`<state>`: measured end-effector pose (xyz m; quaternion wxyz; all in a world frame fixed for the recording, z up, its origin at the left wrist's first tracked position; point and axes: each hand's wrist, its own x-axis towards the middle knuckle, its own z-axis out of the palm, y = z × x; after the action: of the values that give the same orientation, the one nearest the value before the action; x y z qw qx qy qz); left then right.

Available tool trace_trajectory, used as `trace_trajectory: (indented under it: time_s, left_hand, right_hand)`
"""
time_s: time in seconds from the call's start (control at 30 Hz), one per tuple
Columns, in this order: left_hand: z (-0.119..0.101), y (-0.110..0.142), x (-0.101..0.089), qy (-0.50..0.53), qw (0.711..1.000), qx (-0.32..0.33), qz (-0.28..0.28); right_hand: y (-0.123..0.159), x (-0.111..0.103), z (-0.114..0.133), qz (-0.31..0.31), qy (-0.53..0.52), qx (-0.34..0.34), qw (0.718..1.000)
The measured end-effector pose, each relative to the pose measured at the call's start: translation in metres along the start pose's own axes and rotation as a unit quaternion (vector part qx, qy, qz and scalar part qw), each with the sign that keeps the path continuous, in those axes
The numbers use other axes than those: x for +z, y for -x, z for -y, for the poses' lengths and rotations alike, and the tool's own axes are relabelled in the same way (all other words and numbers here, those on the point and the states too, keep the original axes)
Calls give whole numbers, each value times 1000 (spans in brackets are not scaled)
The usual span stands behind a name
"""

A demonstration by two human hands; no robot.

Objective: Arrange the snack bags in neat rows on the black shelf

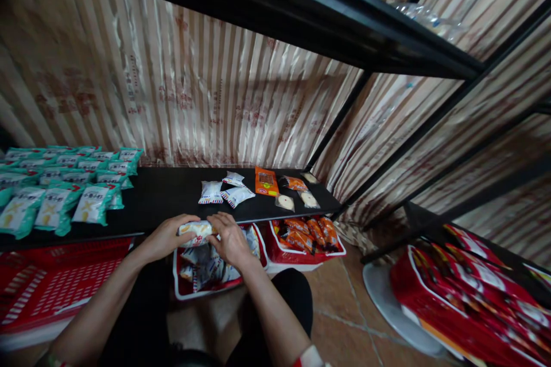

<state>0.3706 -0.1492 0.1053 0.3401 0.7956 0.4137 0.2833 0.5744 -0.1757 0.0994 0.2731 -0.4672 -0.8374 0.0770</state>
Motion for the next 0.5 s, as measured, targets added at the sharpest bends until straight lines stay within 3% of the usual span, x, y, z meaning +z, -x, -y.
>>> trace_trajectory:
  time_s: [0.23,0.5]
  left_hand:
    - [12,8,-4,-15,1000,-13,-12]
    - [11,12,-1,-7,1000,-20,-6]
  right_hand:
    - [-6,10,7,24,-7,1,1000]
    - [0,13,6,40,-14,18,999]
